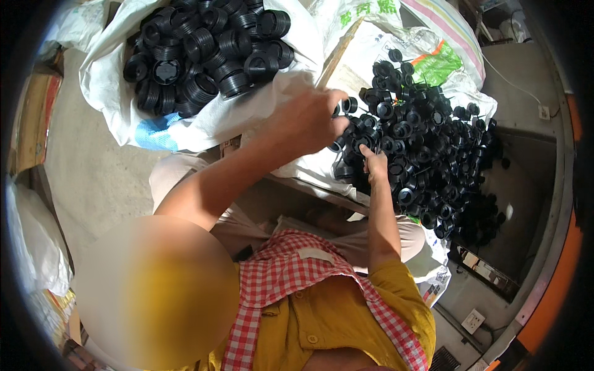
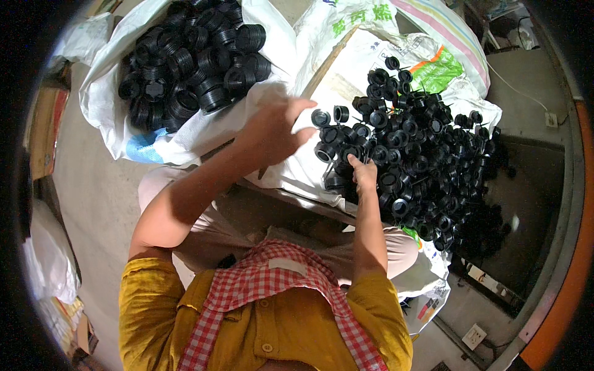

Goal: The person sits on the floor and repeatedly picks up black plastic caps and threaded bases, then screws them together by hand. The assembled units are placed into a white sack to the left, while loose parts remain in a pile on the right.

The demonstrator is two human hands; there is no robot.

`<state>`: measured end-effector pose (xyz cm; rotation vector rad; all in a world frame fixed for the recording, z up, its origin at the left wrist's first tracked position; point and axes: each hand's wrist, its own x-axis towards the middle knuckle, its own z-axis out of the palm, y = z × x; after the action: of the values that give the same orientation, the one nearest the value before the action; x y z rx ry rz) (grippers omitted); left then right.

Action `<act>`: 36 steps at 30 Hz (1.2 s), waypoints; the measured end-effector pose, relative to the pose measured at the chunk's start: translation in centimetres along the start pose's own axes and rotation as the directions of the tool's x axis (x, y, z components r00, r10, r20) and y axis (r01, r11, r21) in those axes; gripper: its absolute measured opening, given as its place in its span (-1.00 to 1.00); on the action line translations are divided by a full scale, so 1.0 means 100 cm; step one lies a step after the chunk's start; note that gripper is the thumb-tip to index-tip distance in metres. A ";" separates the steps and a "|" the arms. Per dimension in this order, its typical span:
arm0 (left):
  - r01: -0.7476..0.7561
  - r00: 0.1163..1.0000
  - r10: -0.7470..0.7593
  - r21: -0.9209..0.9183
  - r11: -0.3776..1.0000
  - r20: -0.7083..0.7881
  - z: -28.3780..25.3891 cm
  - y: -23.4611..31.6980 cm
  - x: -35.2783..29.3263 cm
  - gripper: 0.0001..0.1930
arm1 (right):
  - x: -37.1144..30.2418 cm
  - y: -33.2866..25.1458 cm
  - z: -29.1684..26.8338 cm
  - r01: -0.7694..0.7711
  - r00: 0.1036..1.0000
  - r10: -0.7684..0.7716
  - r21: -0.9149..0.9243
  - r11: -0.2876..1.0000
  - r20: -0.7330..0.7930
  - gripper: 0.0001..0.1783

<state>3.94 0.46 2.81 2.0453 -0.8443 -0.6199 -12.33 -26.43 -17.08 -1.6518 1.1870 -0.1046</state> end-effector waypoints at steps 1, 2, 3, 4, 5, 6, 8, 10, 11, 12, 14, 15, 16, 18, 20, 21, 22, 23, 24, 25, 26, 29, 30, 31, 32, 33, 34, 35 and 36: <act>0.064 0.998 -0.061 -0.134 0.989 0.028 0.012 -0.004 0.000 -0.39 | -0.016 -0.003 0.002 0.143 0.989 -0.141 0.027 0.989 -0.055 -0.65; 0.138 0.990 -0.124 -0.270 0.953 0.066 0.035 -0.017 0.000 -0.35 | -0.048 -0.025 0.007 0.329 0.944 -0.326 0.064 0.942 -0.044 -0.63; 0.205 0.978 -0.170 -0.395 0.896 0.122 0.051 -0.023 0.000 -0.30 | -0.072 -0.038 0.006 0.396 0.898 -0.428 -0.237 0.887 -0.103 -0.61; 0.330 0.938 -0.215 -0.518 0.789 0.271 0.051 -0.012 -0.003 -0.21 | -0.102 -0.055 0.004 0.412 0.887 -0.450 -0.264 0.872 -0.101 -0.58; 0.459 0.880 -0.242 -0.600 0.655 0.409 0.048 0.000 -0.009 -0.12 | -0.129 -0.072 0.007 0.437 0.875 -0.477 -0.283 0.853 -0.087 -0.56; 0.485 0.870 -0.248 -0.652 0.582 0.426 0.068 -0.010 -0.013 0.01 | -0.154 -0.081 0.013 0.529 0.834 -0.551 -0.241 0.814 -0.031 -0.55; 0.438 0.891 -0.166 -0.705 0.557 0.422 0.071 -0.007 -0.017 -0.21 | -0.188 -0.087 0.014 0.674 0.739 -0.664 -0.115 0.730 0.114 -0.56; 0.347 0.930 -0.112 -0.732 0.587 0.351 0.069 -0.006 -0.017 -0.48 | -0.187 -0.077 -0.002 0.717 0.669 -0.715 0.077 0.693 0.206 -0.64; 0.338 0.936 -0.127 -0.746 0.574 0.327 0.070 -0.007 -0.017 -0.46 | -0.182 -0.071 -0.007 0.711 0.659 -0.734 0.181 0.679 0.167 -0.67; 0.399 0.902 -0.108 -0.708 0.583 0.419 0.067 -0.008 -0.018 -0.45 | -0.176 -0.064 -0.010 0.554 0.818 -0.573 0.199 0.808 0.052 -0.74; 0.476 0.796 -0.014 -0.613 0.631 0.605 0.054 -0.008 -0.021 -0.40 | -0.168 -0.071 -0.020 0.562 0.820 -0.568 0.086 0.823 0.076 -0.68; 0.485 0.715 0.061 -0.557 0.674 0.697 0.053 -0.009 -0.022 -0.37 | -0.164 -0.071 -0.028 0.655 0.753 -0.632 -0.128 0.744 0.180 -0.64; 0.515 0.633 0.197 -0.597 0.614 0.749 0.059 -0.011 -0.025 -0.33 | -0.161 -0.073 -0.027 0.912 0.407 -0.862 -0.072 0.405 0.303 -0.53; 0.433 0.622 0.210 -0.555 0.710 0.754 0.069 -0.013 -0.032 -0.30 | -0.165 -0.078 -0.034 0.911 0.370 -0.773 -0.038 0.412 0.515 -0.62; 0.442 0.655 0.160 -0.546 0.712 0.739 0.073 -0.015 -0.034 -0.31 | -0.177 -0.110 -0.031 0.934 0.310 -0.776 -0.025 0.356 0.549 -0.74; 0.505 0.654 0.134 -0.562 0.655 0.744 0.071 -0.014 -0.035 -0.32 | -0.177 -0.114 -0.032 0.943 0.289 -0.762 -0.036 0.330 0.580 -0.76; 0.539 0.647 0.113 -0.558 0.631 0.754 0.069 -0.013 -0.036 -0.34 | -0.174 -0.117 -0.035 0.952 0.264 -0.745 -0.043 0.302 0.612 -0.77; 0.572 0.639 0.093 -0.553 0.606 0.764 0.066 -0.011 -0.037 -0.35 | -0.172 -0.120 -0.037 0.960 0.240 -0.727 -0.049 0.274 0.643 -0.79; 0.579 0.624 0.079 -0.528 0.621 0.778 0.064 -0.009 -0.037 -0.38 | -0.173 -0.124 -0.040 0.975 0.197 -0.718 -0.060 0.212 0.667 -0.83; 0.592 0.604 0.064 -0.501 0.631 0.794 0.064 -0.008 -0.038 -0.40 | -0.176 -0.123 -0.043 0.982 0.173 -0.704 -0.064 0.178 0.689 -0.83; 0.559 0.574 -0.038 -0.357 0.749 0.818 0.064 -0.005 -0.038 -0.53 | -0.178 -0.122 -0.042 0.989 0.130 -0.708 -0.039 0.144 0.694 -0.82; 0.147 0.626 -0.111 0.024 0.989 0.772 0.070 -0.008 -0.037 -0.66 | -0.185 -0.115 -0.038 0.961 0.250 -0.651 -0.100 0.259 0.716 -0.81; -0.042 0.805 -0.005 0.066 0.997 0.593 0.069 -0.008 -0.046 -0.78 | -0.181 -0.101 -0.037 0.911 0.371 -0.609 -0.150 0.383 0.701 -0.81; -0.248 0.854 0.168 0.101 0.964 0.492 0.073 -0.010 -0.045 -0.81 | -0.177 -0.090 -0.034 0.846 0.480 -0.554 -0.192 0.497 0.681 -0.81; -0.432 0.855 0.346 0.162 0.887 0.387 0.077 -0.015 -0.044 -0.84 | -0.179 -0.086 -0.028 0.624 0.635 -0.462 -0.058 0.780 0.619 -0.81; -0.587 0.804 0.520 0.244 0.772 0.289 0.081 -0.019 -0.043 -0.87 | -0.175 -0.079 -0.029 0.505 0.696 -0.355 -0.074 0.860 0.624 -0.81; -0.701 0.713 0.647 0.270 0.660 0.270 0.082 -0.022 -0.039 -0.90 | -0.174 -0.080 -0.032 0.299 0.705 -0.204 -0.024 0.954 0.680 -0.84; -0.788 0.612 0.751 0.267 0.554 0.249 0.077 -0.019 -0.035 -0.89 | -0.176 -0.089 -0.033 0.072 0.676 -0.058 0.012 0.997 0.735 -0.86; -0.859 0.497 0.838 0.267 0.437 0.228 0.072 -0.016 -0.031 -0.87 | -0.182 -0.104 -0.039 -0.197 0.611 0.075 0.059 0.979 0.788 -0.79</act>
<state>-2.41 -0.12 -2.07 1.5379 -1.9645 0.0805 -17.13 -16.23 0.99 -1.2346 0.5825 0.5844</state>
